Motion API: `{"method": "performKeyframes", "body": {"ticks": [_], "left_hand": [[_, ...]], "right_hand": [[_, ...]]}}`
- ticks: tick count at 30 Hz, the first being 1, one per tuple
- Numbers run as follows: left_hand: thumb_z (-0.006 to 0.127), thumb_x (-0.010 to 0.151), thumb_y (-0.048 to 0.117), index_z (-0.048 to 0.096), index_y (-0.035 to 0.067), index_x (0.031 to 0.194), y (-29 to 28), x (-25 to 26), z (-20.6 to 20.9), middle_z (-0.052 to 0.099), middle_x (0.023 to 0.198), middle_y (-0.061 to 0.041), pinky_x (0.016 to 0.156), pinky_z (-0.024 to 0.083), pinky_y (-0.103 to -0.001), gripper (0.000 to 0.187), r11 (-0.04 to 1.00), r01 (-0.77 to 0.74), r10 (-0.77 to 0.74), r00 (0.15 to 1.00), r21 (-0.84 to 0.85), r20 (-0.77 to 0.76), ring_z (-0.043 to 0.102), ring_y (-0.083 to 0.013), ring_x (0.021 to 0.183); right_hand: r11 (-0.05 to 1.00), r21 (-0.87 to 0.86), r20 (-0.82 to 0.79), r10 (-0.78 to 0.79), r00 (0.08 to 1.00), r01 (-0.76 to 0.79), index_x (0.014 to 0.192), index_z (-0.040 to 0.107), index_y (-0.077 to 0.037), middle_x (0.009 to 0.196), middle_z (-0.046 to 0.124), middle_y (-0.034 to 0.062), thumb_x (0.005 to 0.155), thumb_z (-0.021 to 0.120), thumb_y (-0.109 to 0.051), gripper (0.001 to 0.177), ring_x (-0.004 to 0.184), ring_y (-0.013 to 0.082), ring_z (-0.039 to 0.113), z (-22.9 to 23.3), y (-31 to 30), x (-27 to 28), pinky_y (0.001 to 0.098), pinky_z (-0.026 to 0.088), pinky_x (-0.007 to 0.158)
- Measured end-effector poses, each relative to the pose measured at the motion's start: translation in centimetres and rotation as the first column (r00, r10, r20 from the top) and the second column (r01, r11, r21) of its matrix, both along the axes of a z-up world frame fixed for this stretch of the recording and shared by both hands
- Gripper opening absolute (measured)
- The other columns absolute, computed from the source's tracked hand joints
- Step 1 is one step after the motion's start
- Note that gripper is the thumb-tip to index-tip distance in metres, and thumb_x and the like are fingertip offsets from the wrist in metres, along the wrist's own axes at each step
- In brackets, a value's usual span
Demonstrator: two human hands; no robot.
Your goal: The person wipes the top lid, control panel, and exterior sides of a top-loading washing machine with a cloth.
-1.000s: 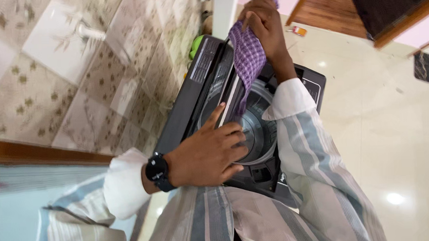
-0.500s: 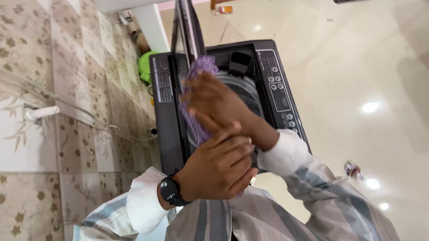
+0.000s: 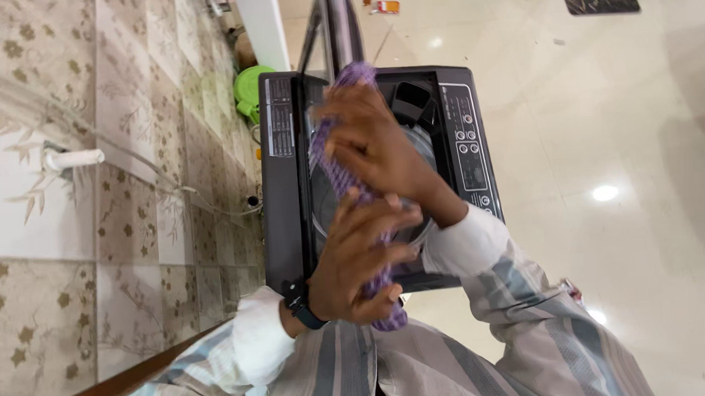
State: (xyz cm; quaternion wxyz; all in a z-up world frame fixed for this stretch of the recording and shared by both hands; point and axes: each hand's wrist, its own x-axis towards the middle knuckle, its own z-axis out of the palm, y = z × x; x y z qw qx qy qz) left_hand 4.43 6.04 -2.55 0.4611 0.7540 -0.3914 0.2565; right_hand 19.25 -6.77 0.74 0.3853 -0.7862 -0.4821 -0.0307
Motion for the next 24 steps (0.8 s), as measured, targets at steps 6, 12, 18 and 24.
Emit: {"method": "performKeyframes", "body": {"ticks": [6,12,18,24], "left_hand": [[0.037,0.112,0.056,0.033,0.008,0.162,-5.7,0.5,-2.4,0.02,0.174,-0.025,0.134,0.012,-0.057,0.07,0.943,-0.265,0.158,0.887,-0.199,-0.434,0.015,-0.0427,0.165],[0.038,0.107,0.06,0.031,0.009,0.164,-11.4,-0.5,-4.7,0.026,0.172,-0.026,0.131,0.014,-0.057,0.077,0.95,-0.303,0.302,0.833,0.073,-0.463,0.023,-0.0428,0.162],[0.052,0.101,0.058,0.035,0.01,0.158,-15.5,-2.9,-6.9,0.045,0.155,-0.028,0.119,0.035,-0.053,0.077,0.959,-0.168,0.273,0.755,0.227,-0.597,0.045,-0.0404,0.143],[0.061,0.089,0.048,0.026,0.01,0.155,-18.6,4.9,-11.5,0.068,0.123,-0.03,0.078,0.063,-0.044,0.084,0.987,-0.148,0.009,0.446,-0.064,-0.895,0.08,-0.0385,0.084]], "right_hand": [[0.827,0.541,-0.37,0.069,0.927,0.155,0.149,0.057,-0.005,0.174,0.022,0.0099,0.098,0.06,-0.014,0.051,0.163,0.0271,0.025,-3.8,-3.4,1.7,0.0429,0.029,0.133],[0.456,0.629,-0.777,0.405,0.483,0.629,0.157,0.036,-0.009,0.157,0.042,0.0176,0.099,0.053,-0.026,0.064,0.139,0.0247,0.049,-9.3,-9.6,-3.7,0.0368,0.042,0.117],[0.431,0.337,-0.832,0.553,0.05,0.837,0.126,0.064,-0.005,0.112,0.068,0.0106,0.109,0.056,-0.035,0.035,0.097,0.0207,0.068,-16.1,-18.4,-11.2,0.0364,0.056,0.087],[0.616,0.213,-0.961,0.271,0.049,0.758,0.134,0.059,-0.006,0.119,0.069,0.0078,0.101,0.046,-0.021,0.038,0.107,0.0156,0.067,-20.1,-21.3,-14.3,0.0339,0.055,0.094]]}}
